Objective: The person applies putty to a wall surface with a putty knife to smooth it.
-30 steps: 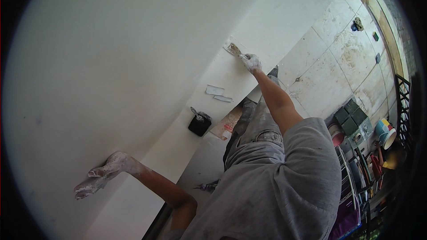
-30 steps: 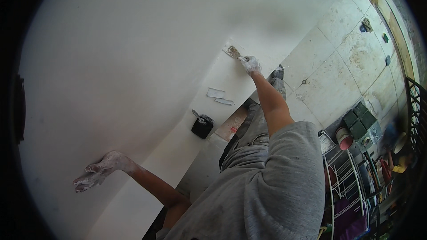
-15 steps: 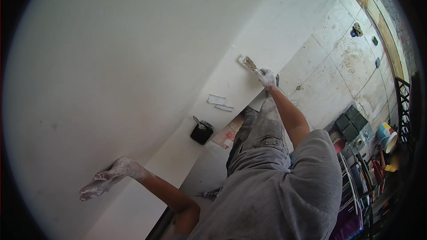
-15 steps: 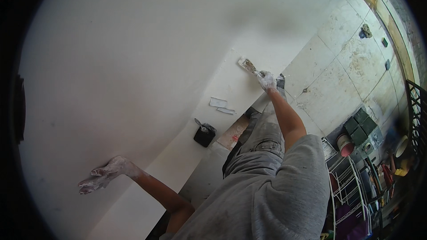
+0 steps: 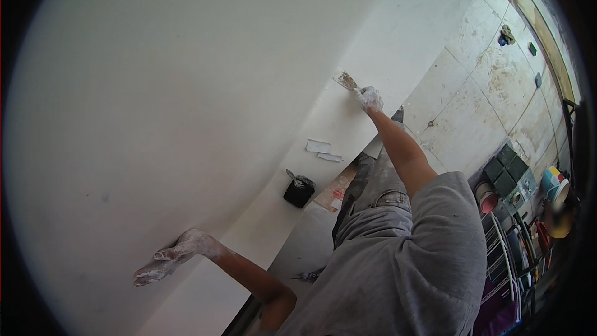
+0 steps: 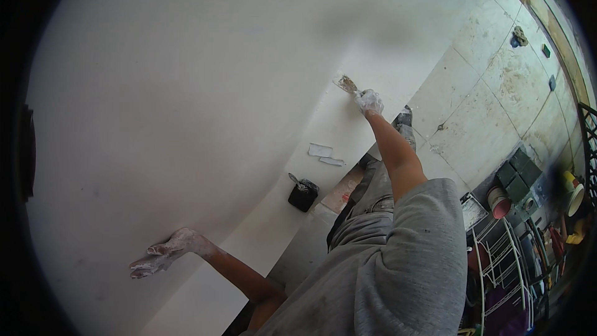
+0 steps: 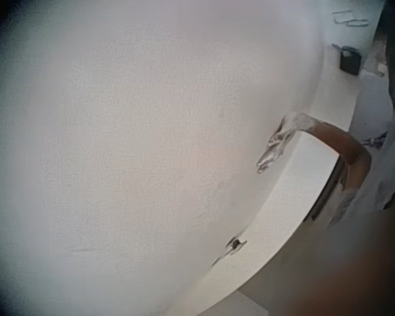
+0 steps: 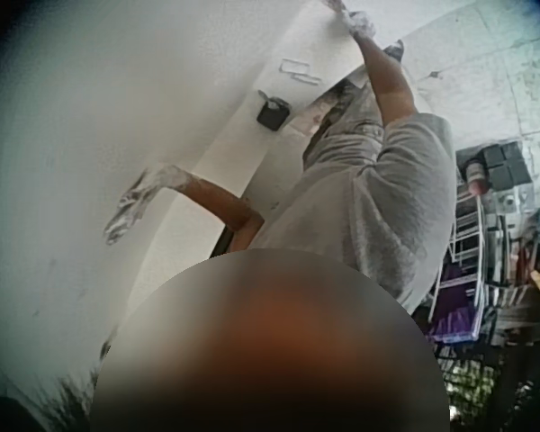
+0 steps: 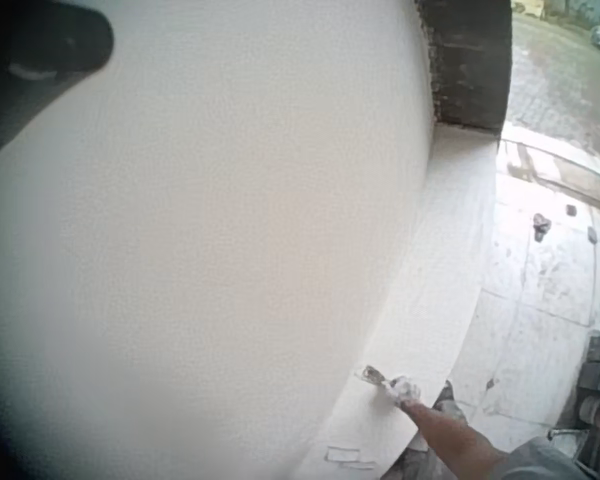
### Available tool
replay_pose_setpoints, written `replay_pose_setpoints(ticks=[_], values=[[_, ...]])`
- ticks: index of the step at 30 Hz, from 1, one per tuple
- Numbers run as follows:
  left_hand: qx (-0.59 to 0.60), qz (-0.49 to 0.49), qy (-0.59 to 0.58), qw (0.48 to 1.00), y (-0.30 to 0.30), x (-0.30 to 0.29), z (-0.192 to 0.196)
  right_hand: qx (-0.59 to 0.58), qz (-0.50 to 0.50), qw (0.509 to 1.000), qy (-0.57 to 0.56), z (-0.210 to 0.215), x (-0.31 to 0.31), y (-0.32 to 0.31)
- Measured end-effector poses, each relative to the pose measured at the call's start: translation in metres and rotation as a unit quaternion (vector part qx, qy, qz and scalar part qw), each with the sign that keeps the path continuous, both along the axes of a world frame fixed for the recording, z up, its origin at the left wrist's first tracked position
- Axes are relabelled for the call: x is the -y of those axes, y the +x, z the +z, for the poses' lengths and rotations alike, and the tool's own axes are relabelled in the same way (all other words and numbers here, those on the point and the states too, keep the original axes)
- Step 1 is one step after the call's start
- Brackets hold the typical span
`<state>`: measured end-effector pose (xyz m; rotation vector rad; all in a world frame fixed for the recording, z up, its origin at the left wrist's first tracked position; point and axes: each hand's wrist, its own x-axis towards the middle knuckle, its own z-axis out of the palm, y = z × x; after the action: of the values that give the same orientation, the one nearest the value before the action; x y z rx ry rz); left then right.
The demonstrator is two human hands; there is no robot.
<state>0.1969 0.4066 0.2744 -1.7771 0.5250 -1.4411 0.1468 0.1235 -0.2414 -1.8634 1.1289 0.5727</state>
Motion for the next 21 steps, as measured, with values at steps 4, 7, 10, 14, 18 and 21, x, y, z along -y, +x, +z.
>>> replay_pose_setpoints(ticks=[4, 7, 10, 14, 18, 21], values=[[0.004, 0.009, 0.005, 1.0, -0.003, -0.005, 0.019, 0.045, 0.016, 0.999, 0.005, -0.006, -0.007, -0.003], [0.001, -0.003, -0.018, 1.0, 0.008, 0.002, 0.007, 0.086, -0.009, 0.995, 0.048, -0.011, 0.004, -0.017], [0.001, -0.007, -0.037, 0.999, 0.01, 0.012, 0.003, 0.101, -0.014, 0.993, 0.053, -0.019, 0.003, -0.017], [-0.011, -0.008, -0.06, 0.998, -0.001, 0.013, 0.002, 0.121, 0.001, 0.992, 0.043, 0.0, 0.009, -0.018], [-0.019, -0.001, -0.121, 0.992, -0.01, 0.014, -0.002, 0.129, 0.034, 0.99, 0.037, 0.017, 0.021, -0.021], [-0.012, 0.018, -0.18, 0.983, -0.011, 0.0, -0.006, 0.135, 0.057, 0.986, 0.074, 0.03, 0.033, -0.032]])
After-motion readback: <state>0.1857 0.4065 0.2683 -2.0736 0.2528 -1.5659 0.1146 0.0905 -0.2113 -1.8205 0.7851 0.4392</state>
